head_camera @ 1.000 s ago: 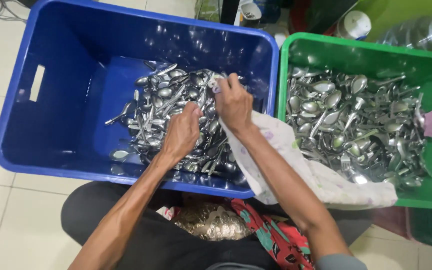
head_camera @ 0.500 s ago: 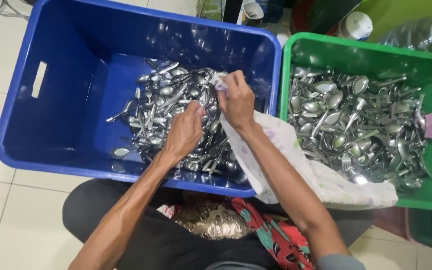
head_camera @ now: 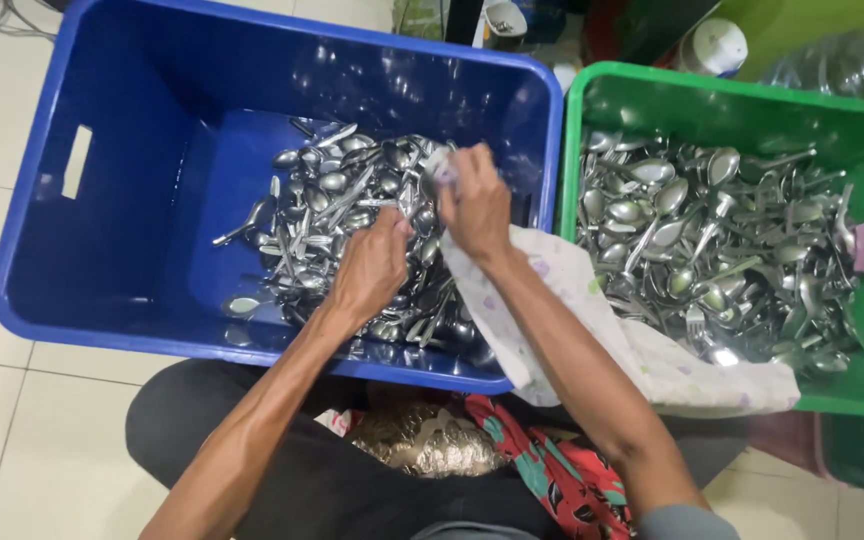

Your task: The person wipes spoons one at a time with a cloth, picking them from a blue bin and placing them into a green bin.

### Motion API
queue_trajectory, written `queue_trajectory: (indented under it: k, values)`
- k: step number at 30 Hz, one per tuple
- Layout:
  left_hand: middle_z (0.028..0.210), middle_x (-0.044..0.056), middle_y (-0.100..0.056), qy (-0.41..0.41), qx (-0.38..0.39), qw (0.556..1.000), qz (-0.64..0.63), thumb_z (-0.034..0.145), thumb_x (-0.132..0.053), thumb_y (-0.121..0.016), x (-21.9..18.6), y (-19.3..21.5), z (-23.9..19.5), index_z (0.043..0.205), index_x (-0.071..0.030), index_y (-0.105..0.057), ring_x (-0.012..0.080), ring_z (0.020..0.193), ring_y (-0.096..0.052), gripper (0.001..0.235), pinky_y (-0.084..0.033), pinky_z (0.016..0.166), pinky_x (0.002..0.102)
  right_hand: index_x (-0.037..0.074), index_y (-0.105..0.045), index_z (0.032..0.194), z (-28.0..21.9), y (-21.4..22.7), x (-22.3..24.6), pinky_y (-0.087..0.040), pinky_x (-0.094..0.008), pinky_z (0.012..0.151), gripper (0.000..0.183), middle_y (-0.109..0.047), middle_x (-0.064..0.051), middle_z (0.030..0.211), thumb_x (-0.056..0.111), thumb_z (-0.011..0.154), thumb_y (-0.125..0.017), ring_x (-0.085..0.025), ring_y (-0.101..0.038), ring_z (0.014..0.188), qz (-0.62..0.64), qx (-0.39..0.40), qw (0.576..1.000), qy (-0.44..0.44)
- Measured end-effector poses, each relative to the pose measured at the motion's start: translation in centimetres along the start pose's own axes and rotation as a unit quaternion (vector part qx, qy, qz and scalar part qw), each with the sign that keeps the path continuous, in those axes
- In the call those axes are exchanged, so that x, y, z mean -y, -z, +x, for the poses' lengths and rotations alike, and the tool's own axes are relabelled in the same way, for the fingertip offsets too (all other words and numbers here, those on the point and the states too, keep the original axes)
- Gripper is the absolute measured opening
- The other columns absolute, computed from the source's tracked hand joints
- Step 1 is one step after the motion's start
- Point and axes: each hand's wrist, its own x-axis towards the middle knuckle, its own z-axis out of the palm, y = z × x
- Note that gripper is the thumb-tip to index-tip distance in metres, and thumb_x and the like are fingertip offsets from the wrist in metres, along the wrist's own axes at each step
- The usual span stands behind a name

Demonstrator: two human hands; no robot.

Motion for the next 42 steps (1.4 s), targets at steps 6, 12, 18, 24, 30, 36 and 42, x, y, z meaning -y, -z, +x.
queue_trajectory:
  k: [6,12,18,24,30,36,42]
  values:
    - [0.085,0.027,-0.073,0.001,-0.006,1.0,-0.002,0.104,-0.017,-0.039,0.8,-0.2,0.3,0.102,-0.005,-0.061,0.0527,0.088,-0.069,0.025,-0.05,0.074,0.062,0.01,-0.064,0.103,0.5,1.4,2.7,-0.059,-0.045,0.068,0.014,-0.06,-0.009,0.095,0.008,0.089,-0.064,-0.04,-0.07,0.083,0.069,0.015,0.997,-0.014]
    - [0.084,0.029,-0.071,-0.009,-0.023,1.0,0.013,0.105,-0.018,-0.038,-0.5,0.1,0.6,0.104,-0.005,-0.06,0.0527,0.087,-0.069,0.027,-0.049,0.073,0.062,0.005,-0.063,0.104,-0.8,-0.9,-0.4,-0.057,-0.05,0.068,0.022,-0.06,-0.015,0.092,0.004,0.082,-0.065,-0.046,-0.067,0.083,0.071,-0.012,0.997,-0.005]
    - [0.086,0.03,-0.071,-0.003,-0.042,0.999,-0.019,0.106,-0.019,-0.037,-0.2,0.3,0.5,0.103,-0.005,-0.06,0.0535,0.088,-0.068,0.027,-0.05,0.075,0.061,0.008,-0.061,0.106,0.1,0.1,0.5,-0.057,-0.046,0.064,0.024,-0.056,-0.009,0.092,0.007,0.082,-0.065,-0.037,-0.066,0.078,-0.042,-0.058,0.997,0.001]
    - [0.087,0.027,-0.071,-0.017,-0.049,0.998,-0.043,0.105,-0.02,-0.043,0.4,1.0,0.3,0.099,-0.006,-0.065,0.0518,0.088,-0.067,0.027,-0.049,0.075,0.059,0.008,-0.062,0.103,1.8,2.7,0.2,-0.055,-0.041,0.075,0.017,-0.055,-0.009,0.089,0.005,0.086,-0.062,-0.038,-0.065,0.084,0.054,-0.1,0.992,-0.045]
    - [0.076,0.012,-0.07,0.061,-0.068,0.991,-0.099,0.101,-0.025,-0.049,0.3,1.7,0.0,0.09,-0.019,-0.077,0.0251,0.077,-0.067,0.031,-0.053,0.079,0.042,0.008,-0.063,0.1,1.9,4.5,0.9,-0.052,-0.042,0.081,0.01,-0.06,-0.013,0.087,0.004,0.092,-0.064,-0.038,-0.065,0.085,0.13,-0.159,0.971,-0.12]
    - [0.073,0.017,-0.062,0.046,-0.011,0.993,-0.111,0.111,-0.026,-0.032,1.9,-0.2,0.3,0.106,-0.001,-0.058,0.0308,0.072,-0.063,0.037,-0.052,0.073,0.05,0.007,-0.067,0.1,0.5,2.1,0.8,-0.052,-0.038,0.074,0.012,-0.055,-0.008,0.086,0.0,0.091,-0.062,-0.032,-0.063,0.076,0.116,-0.133,0.984,-0.026]
    - [0.064,0.018,-0.064,-0.011,-0.012,0.998,-0.06,0.112,-0.025,-0.033,1.6,-0.7,-0.2,0.101,-0.002,-0.059,0.0298,0.06,-0.063,0.036,-0.052,0.066,0.045,0.01,-0.068,0.094,0.8,1.2,1.1,-0.055,-0.035,0.066,0.006,-0.054,-0.004,0.087,0.012,0.089,-0.066,-0.031,-0.063,0.07,0.042,-0.101,0.993,0.044]
